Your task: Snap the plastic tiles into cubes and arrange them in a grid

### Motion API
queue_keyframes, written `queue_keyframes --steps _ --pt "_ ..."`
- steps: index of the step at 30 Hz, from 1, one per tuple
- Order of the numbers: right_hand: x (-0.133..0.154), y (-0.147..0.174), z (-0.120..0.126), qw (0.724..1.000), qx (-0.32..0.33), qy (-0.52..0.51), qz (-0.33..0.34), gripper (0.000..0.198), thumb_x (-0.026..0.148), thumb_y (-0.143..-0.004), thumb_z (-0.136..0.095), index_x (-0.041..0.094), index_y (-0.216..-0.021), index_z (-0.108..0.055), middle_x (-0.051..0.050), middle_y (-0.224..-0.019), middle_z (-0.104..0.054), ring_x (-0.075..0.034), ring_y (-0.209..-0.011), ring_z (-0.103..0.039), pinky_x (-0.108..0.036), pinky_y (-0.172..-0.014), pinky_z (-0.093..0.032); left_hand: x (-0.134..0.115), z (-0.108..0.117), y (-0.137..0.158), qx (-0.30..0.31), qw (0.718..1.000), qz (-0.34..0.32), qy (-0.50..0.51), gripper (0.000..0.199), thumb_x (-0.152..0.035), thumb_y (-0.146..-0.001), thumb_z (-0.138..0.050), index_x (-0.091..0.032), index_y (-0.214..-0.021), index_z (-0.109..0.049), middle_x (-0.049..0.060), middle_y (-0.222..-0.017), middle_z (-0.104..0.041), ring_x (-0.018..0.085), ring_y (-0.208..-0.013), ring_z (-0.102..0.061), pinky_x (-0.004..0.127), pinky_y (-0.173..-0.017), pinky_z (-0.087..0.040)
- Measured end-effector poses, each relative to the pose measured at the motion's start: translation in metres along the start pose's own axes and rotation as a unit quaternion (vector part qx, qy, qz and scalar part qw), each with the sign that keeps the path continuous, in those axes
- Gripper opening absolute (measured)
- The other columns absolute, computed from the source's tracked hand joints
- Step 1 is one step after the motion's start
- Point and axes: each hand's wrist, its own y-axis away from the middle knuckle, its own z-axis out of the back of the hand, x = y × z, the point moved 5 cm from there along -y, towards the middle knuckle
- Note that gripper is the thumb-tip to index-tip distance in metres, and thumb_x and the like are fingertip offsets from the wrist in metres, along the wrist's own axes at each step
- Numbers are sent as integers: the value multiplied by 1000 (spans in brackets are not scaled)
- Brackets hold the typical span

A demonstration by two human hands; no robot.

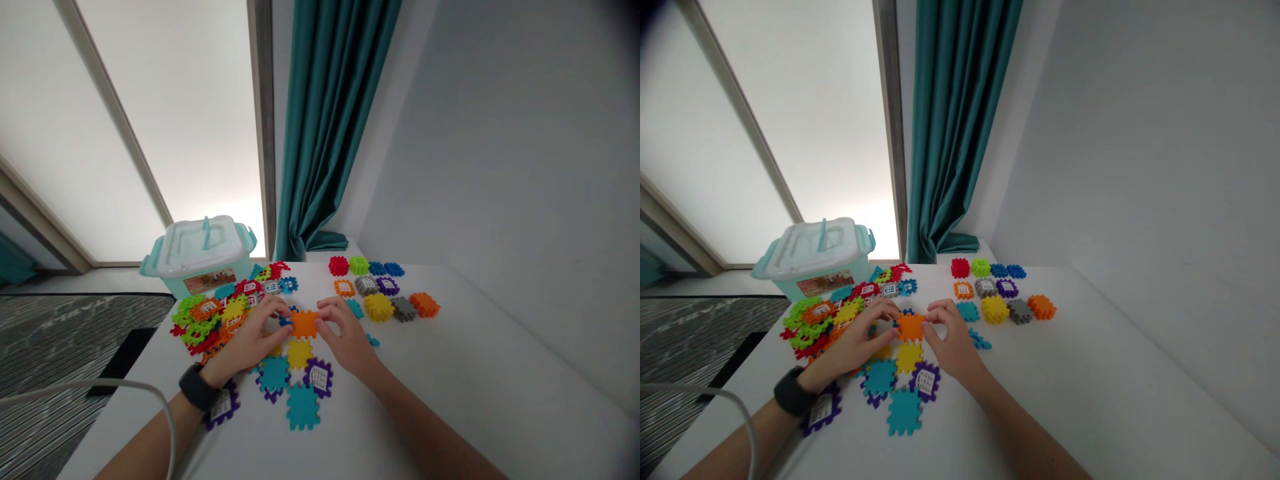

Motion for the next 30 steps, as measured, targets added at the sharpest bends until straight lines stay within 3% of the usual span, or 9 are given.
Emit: queue_keyframes --steps 5,14,20,22,25,28,30 --pt "-14 2 -7 994 -15 -74 -82 16 34 -92 -57 22 -81 -62 -6 -104 -60 -19 -96 -63 -30 -72 -62 3 -3 5 -19 992 -59 -109 55 -36 -84 -76 -26 -134 -54 12 -133 -55 30 -124 -56 49 -105 -51" --pt "-16 4 -10 993 -4 -75 -90 19 37 -92 -60 23 -80 -63 -6 -102 -62 -20 -94 -63 -33 -73 -62 5 -3 6 -22 984 -90 -149 50 -41 -88 -73 -26 -133 -56 12 -129 -57 29 -116 -59 46 -98 -53" --pt "-15 4 -13 992 19 -81 -98 15 35 -94 -57 23 -87 -63 -6 -101 -62 -21 -95 -65 -34 -75 -62 -2 -2 7 -32 978 -97 -182 50 -35 -83 -75 -22 -127 -56 13 -127 -57 32 -118 -57 49 -100 -51" --pt "-9 3 -9 996 24 -54 -69 10 29 -94 -55 23 -99 -62 -7 -106 -63 -21 -99 -65 -35 -79 -61 -1 0 7 -33 980 -88 -178 49 -32 -81 -75 -21 -125 -56 14 -129 -56 32 -120 -56 50 -101 -49" --pt "8 2 -1 997 40 32 57 25 18 -95 -52 24 -118 -58 -9 -119 -63 -23 -112 -62 -43 -94 -57 1 3 6 -29 988 -58 -139 47 -28 -79 -73 -21 -122 -56 13 -132 -53 32 -123 -54 50 -104 -48" --pt "21 4 2 973 61 120 189 30 12 -94 -53 26 -120 -59 -10 -125 -63 -26 -121 -58 -49 -104 -51 1 4 4 -16 996 -37 -75 40 -26 -80 -70 -21 -118 -56 12 -131 -51 29 -124 -53 47 -107 -48" --pt "25 6 2 960 64 146 231 27 11 -95 -55 26 -116 -61 -9 -125 -64 -25 -123 -57 -49 -105 -50 -1 2 3 -1 999 -32 -41 35 -27 -83 -68 -21 -115 -57 11 -129 -52 28 -124 -53 46 -108 -47"
